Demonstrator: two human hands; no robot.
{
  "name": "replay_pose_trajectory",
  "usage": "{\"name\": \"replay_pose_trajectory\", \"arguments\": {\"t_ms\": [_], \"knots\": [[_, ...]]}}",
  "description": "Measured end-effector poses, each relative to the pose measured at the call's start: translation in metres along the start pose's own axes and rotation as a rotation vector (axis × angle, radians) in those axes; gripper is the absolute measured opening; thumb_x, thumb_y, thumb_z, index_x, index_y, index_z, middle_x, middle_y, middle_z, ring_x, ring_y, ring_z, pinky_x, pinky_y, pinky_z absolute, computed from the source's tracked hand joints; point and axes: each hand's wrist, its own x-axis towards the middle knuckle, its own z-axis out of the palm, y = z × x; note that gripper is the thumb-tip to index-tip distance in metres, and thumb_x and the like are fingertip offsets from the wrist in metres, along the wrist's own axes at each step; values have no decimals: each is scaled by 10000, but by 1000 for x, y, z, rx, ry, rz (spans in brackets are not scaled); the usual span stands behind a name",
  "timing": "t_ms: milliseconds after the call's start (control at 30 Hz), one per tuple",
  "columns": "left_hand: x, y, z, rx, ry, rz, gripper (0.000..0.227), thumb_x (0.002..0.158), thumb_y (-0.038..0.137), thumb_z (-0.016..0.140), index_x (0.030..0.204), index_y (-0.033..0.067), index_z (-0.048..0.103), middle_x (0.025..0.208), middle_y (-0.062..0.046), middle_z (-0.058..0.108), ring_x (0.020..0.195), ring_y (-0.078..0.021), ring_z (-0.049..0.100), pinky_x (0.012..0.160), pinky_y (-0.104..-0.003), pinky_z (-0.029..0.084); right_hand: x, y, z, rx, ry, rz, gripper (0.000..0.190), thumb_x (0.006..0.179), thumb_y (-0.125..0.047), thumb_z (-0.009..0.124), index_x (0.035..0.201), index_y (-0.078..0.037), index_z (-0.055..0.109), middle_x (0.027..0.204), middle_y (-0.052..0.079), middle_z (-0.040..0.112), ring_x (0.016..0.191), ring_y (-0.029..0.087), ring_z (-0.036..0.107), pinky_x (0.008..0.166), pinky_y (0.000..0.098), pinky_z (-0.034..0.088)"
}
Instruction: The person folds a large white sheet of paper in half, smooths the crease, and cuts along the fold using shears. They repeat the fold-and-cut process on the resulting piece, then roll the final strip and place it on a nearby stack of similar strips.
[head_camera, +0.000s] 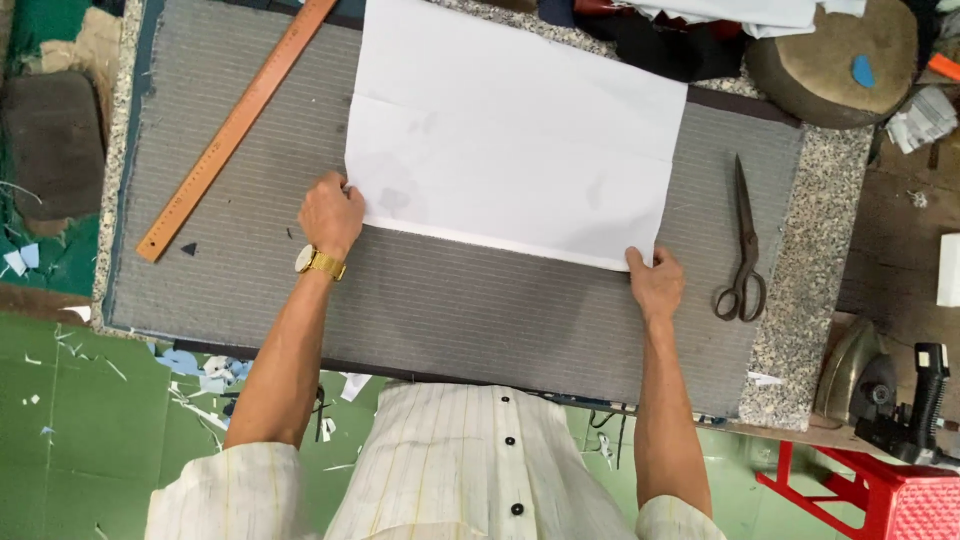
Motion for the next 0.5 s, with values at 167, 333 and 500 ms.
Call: {"name": "replay_pose_trajectory", "arguments": {"t_ms": [167,333,500], "knots": [[-10,9,4,21,142,83,170,858,138,703,978,19,684,999,-157,593,990,-386,653,789,-496,564,-4,2,-2,82,-1,14,285,902,-405,746,978,-130,755,879,100,706,856,302,692,764,472,527],[-23,34,-19,-143,87,-41,284,942,212,625,1144,13,600,1001,-266,680,955,-484,695,796,-594,542,-14,-14,-19,142,-58,55,275,926,-401,721,1002,-140,768,749,36,698,720,202,691,749,400,527],[-11,22,-14,-303,55,-166,450,918,275,780,1223,-8,609,1091,-312,710,1039,-484,691,842,-567,548,-12,-24,-21,176,-74,44,304,924,-381,740,1013,-90,762,726,46,698,655,180,683,710,379,517]]}}
